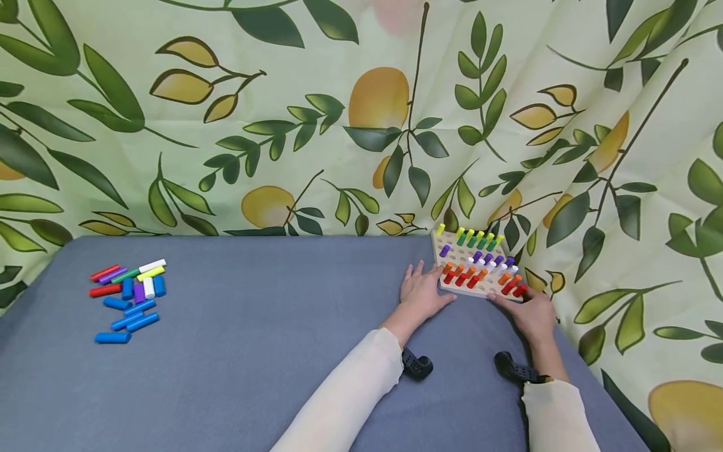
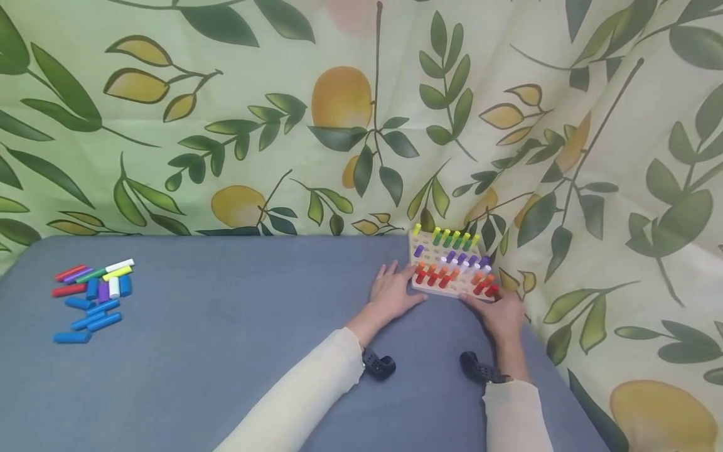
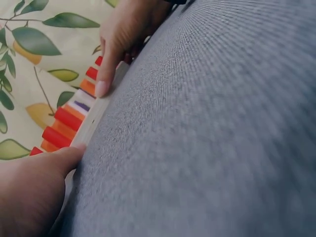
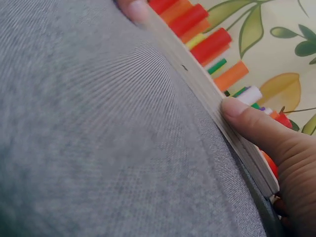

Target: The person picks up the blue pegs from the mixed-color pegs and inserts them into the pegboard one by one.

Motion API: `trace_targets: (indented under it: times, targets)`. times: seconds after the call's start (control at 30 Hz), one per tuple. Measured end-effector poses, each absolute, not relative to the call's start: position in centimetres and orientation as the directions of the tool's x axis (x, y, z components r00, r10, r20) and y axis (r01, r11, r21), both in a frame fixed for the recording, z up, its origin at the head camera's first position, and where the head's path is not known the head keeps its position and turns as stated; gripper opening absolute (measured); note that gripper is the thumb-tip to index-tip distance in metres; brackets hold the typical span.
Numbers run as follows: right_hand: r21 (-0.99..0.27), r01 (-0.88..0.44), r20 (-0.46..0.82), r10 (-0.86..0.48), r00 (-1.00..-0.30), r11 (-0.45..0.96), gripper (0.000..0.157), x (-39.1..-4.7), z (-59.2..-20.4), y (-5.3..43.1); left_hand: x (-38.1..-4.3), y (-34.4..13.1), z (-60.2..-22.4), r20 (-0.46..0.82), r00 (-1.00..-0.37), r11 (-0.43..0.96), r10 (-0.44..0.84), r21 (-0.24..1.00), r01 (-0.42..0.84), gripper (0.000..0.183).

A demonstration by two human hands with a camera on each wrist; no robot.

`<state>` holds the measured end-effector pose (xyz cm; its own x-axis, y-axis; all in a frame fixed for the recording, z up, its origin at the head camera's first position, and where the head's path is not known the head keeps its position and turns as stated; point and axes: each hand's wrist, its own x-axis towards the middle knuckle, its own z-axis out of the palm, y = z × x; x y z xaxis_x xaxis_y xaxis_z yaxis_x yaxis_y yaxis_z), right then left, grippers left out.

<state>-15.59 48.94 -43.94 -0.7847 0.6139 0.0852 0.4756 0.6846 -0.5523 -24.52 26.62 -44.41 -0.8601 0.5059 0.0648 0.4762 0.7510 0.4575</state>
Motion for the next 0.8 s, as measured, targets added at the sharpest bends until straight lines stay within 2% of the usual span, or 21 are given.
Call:
trace_targets:
  times: [0.17, 0.33, 0.6, 0.8]
  targets:
    - [-0.528, 0.446, 0.081, 0.566, -0.82, 0.723, 0.089, -15.7, -43.5, 48.7, -24.5, 25.5, -44.4, 0.091, -0.865, 0.741, 0.494, 0.477, 0.473, 0.074]
    - [-0.522, 0.411, 0.085, 0.525, -0.847, 0.747, 0.085, -15.7, -43.8, 48.5, -24.2, 24.2, -44.6, 0.092, -0.865, 0.742, 0.494, 0.474, 0.475, 0.071]
    - [-0.521, 0.331, 0.083, 0.432, -0.898, 0.787, 0.091, -16.1, -43.9, 48.2, -23.6, 21.9, -44.9, 0.113, -0.868, 0.738, 0.484, 0.479, 0.475, 0.068]
    - [-0.542, 0.315, 0.025, 0.389, -0.921, 0.78, 0.096, -16.3, -43.9, 47.7, -23.5, 20.4, -44.6, 0.111, -0.858, 0.727, 0.502, 0.483, 0.488, 0.064]
